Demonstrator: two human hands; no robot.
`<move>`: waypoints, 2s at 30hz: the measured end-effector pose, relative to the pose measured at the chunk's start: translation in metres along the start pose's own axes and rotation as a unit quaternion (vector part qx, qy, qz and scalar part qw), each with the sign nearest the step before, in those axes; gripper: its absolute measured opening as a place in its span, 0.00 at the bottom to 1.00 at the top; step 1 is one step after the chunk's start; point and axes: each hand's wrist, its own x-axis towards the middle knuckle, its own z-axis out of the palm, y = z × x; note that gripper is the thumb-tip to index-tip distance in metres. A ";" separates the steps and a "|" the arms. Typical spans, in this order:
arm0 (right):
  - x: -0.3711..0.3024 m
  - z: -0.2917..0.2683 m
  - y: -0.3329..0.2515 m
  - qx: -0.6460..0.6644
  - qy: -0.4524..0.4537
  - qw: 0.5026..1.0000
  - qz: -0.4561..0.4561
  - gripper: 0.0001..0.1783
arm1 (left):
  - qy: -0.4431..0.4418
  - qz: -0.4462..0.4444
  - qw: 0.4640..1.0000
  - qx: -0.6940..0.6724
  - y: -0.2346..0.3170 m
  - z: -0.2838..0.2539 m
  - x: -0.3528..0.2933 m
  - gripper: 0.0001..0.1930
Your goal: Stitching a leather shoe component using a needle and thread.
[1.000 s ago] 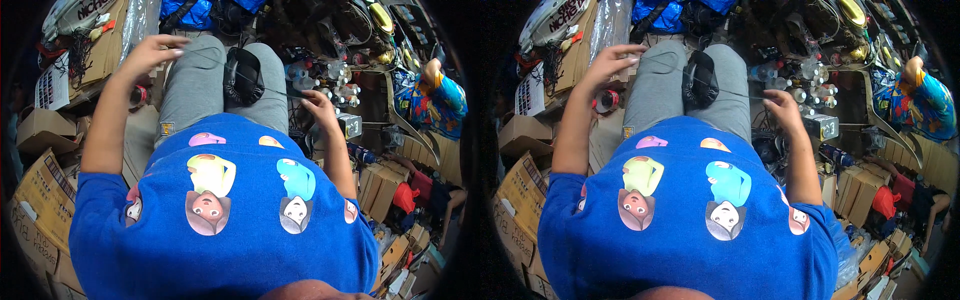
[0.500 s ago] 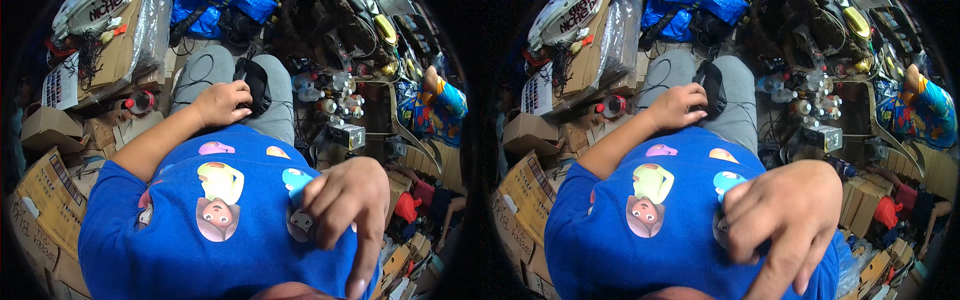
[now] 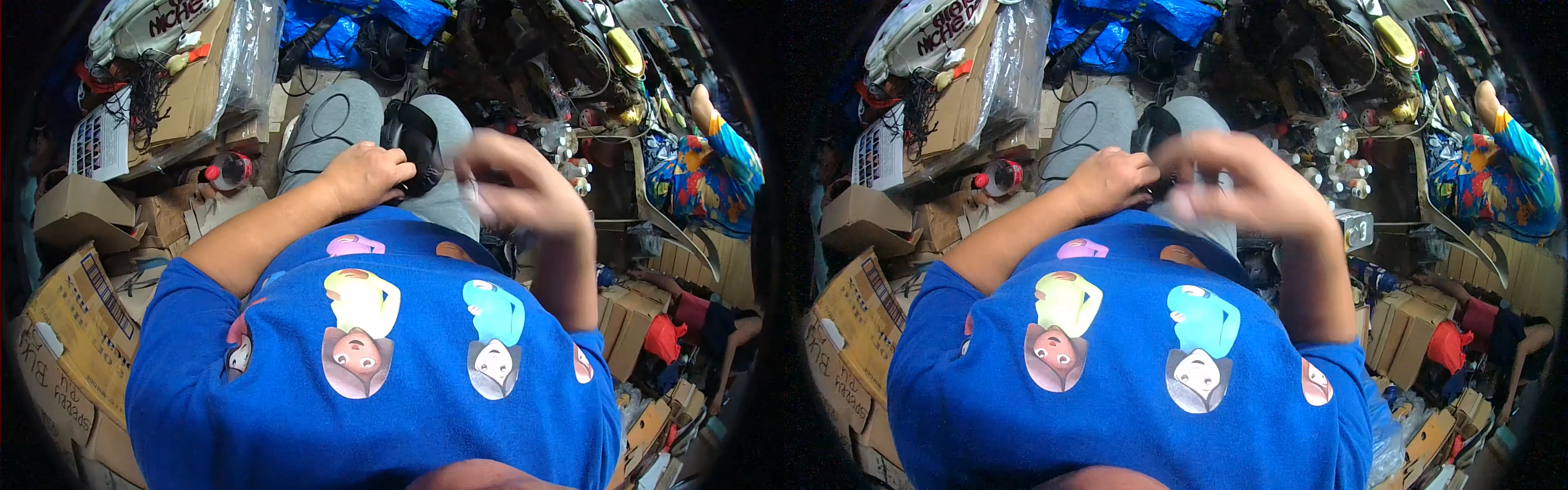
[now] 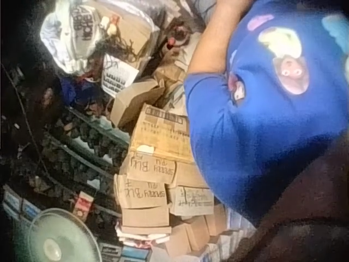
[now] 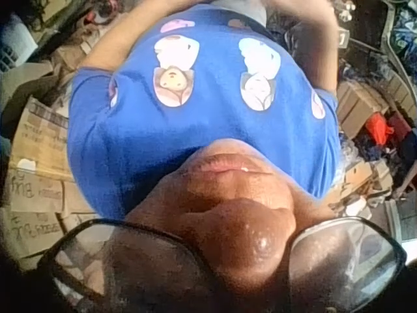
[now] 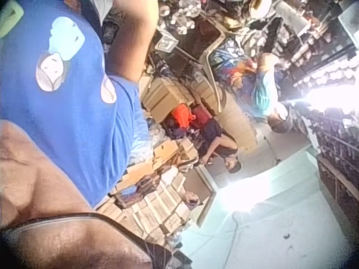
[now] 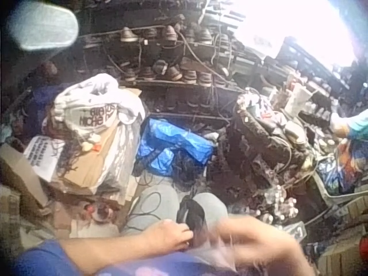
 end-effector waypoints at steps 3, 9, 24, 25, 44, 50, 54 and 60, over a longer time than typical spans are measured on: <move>0.015 0.016 0.059 -0.296 0.049 0.931 0.208 0.22 | -0.004 0.041 0.996 0.078 0.000 0.003 0.005 0.07; -0.005 0.031 0.105 -0.068 0.125 0.926 0.350 0.16 | -0.024 0.058 0.993 0.100 -0.002 -0.009 0.008 0.09; -0.037 0.027 0.087 -0.031 0.069 0.963 0.258 0.14 | -0.085 -0.049 0.982 -0.162 -0.030 -0.017 0.088 0.16; -0.042 0.029 0.087 -0.004 0.086 0.959 0.269 0.15 | -0.099 -0.041 0.979 -0.172 -0.032 -0.017 0.090 0.16; -0.036 0.026 0.083 -0.107 0.148 0.949 0.258 0.10 | -0.185 -0.071 0.924 -0.328 -0.049 -0.017 0.097 0.13; -0.029 0.023 0.075 -0.121 0.135 0.945 0.273 0.11 | -0.204 -0.072 0.894 -0.392 -0.051 -0.017 0.096 0.11; -0.026 0.030 0.071 -0.245 0.142 0.930 0.233 0.10 | -0.226 -0.066 0.873 -0.428 -0.053 -0.019 0.095 0.13; -0.024 0.044 0.074 -0.257 0.158 0.924 0.234 0.11 | -0.244 -0.064 0.871 -0.422 -0.053 -0.022 0.096 0.13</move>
